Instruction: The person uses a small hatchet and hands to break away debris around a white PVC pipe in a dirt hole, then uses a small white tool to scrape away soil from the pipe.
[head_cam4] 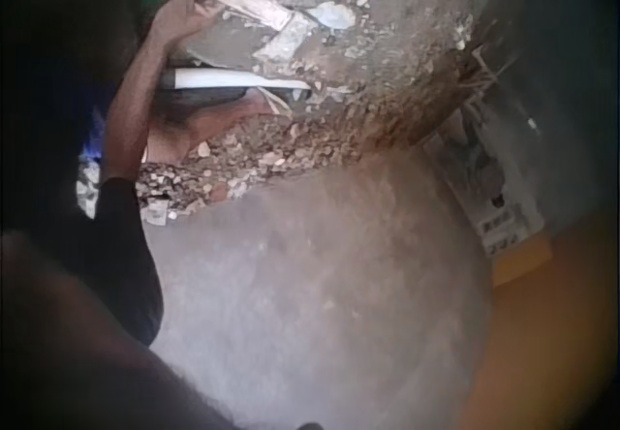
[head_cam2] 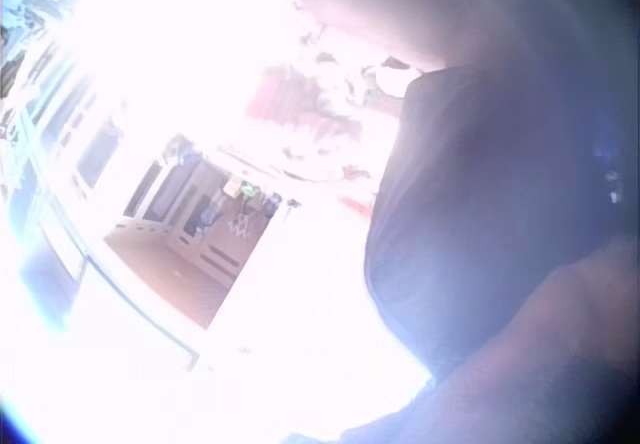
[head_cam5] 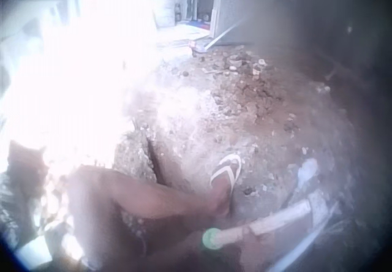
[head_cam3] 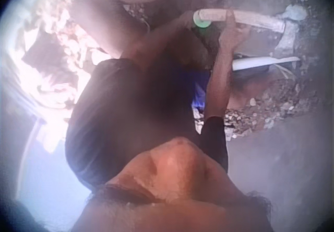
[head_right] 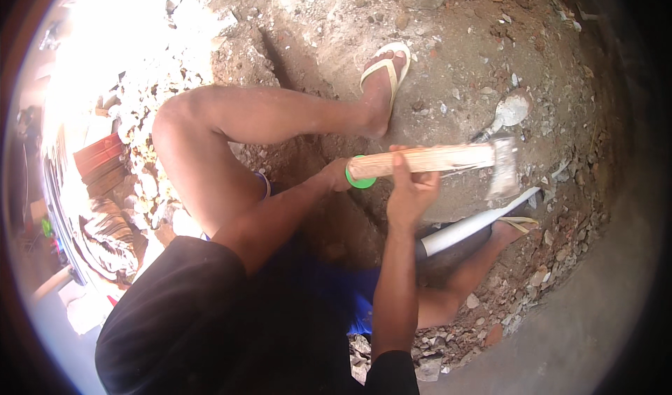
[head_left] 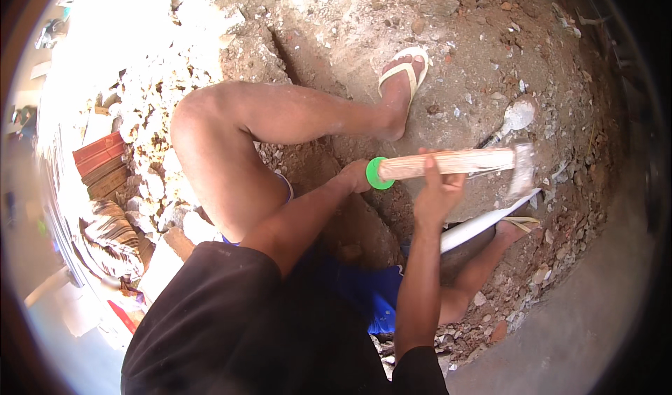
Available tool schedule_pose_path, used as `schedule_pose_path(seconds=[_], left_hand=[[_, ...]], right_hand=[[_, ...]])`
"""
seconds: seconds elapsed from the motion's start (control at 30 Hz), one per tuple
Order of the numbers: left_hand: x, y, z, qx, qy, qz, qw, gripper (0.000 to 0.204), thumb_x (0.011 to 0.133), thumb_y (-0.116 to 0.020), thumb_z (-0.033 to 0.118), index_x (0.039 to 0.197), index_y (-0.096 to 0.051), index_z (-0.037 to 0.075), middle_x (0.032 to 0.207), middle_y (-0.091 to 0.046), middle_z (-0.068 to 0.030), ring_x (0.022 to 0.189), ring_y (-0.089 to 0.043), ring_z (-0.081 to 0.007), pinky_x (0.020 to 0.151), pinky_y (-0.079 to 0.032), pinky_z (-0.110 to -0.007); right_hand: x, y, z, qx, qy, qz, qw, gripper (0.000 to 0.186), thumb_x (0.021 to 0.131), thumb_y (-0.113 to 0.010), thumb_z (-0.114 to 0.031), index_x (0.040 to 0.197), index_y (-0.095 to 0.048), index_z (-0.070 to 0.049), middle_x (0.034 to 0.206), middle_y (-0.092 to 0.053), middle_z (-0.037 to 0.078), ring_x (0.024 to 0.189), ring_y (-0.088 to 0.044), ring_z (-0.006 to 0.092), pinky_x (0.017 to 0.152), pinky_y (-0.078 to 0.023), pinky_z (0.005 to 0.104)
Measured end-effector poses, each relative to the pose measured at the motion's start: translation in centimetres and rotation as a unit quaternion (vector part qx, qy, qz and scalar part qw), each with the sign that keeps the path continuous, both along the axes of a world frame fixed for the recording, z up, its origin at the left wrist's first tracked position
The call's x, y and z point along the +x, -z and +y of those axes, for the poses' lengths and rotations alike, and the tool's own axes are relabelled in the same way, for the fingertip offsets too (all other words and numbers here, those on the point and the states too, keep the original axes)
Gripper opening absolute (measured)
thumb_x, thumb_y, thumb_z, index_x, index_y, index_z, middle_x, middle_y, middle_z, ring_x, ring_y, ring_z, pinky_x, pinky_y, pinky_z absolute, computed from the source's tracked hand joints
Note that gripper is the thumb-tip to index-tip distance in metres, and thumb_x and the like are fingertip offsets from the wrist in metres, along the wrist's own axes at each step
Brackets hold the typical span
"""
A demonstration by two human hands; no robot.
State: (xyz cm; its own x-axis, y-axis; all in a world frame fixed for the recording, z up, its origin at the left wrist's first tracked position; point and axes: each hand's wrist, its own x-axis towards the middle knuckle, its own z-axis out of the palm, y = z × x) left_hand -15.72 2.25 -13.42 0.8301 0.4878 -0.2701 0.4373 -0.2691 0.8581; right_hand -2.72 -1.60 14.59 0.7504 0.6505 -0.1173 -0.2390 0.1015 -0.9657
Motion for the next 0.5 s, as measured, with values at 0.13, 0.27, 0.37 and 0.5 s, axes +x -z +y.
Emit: schedule_pose_path(seconds=[0.13, 0.27, 0.37, 0.5], left_hand=[[4.0, -5.4, 0.5, 0.027, 0.089, 0.119, 0.989, 0.026, 0.083, -0.064, 0.025, 0.103, -0.071, 0.009, 0.108, -0.069, -0.0213, 0.104, -0.065, -0.0385, 0.088, -0.053, -0.048], [3.3, -5.8, 1.2, 0.026, 0.073, 0.148, 0.986, 0.028, 0.083, -0.065, 0.026, 0.103, -0.071, 0.008, 0.109, -0.069, -0.0209, 0.107, -0.064, -0.0382, 0.09, -0.053, -0.048], [3.1, -4.9, 1.6, 0.04, 0.095, 0.158, 0.982, 0.029, 0.083, -0.065, 0.028, 0.104, -0.071, 0.008, 0.11, -0.069, -0.0207, 0.107, -0.064, -0.0383, 0.091, -0.052, -0.047], [4.5, -7.4, 1.3, 0.002, 0.122, 0.16, 0.98, 0.03, 0.083, -0.066, 0.028, 0.104, -0.071, 0.008, 0.11, -0.069, -0.0207, 0.108, -0.063, -0.0384, 0.091, -0.052, -0.047]], right_hand=[[8.4, -13.2, -0.6, 0.077, 0.147, -0.136, 0.977, 0.043, 0.087, -0.052, 0.013, 0.128, -0.043, 0.005, 0.105, -0.06, 0.016, 0.096, -0.067, 0.0253, 0.089, -0.058, 0.0383], [12.7, -21.1, -2.5, 0.162, 0.041, -0.198, 0.966, 0.037, 0.094, -0.056, -0.003, 0.129, -0.044, 0.002, 0.098, -0.058, 0.015, 0.073, -0.058, 0.0143, 0.061, -0.053, 0.0263], [7.8, -19.5, -1.3, 0.105, 0.145, -0.236, 0.955, 0.039, 0.097, -0.058, -0.013, 0.13, -0.043, -0.001, 0.084, -0.059, 0.01, 0.06, -0.053, 0.0114, 0.049, -0.049, 0.0255], [-0.1, 0.9, -11.6, -0.419, -0.068, -0.189, 0.886, 0.047, 0.088, -0.069, -0.014, 0.127, -0.049, 0.004, 0.091, -0.067, 0.018, 0.083, -0.068, 0.0328, 0.074, -0.057, 0.0399]])
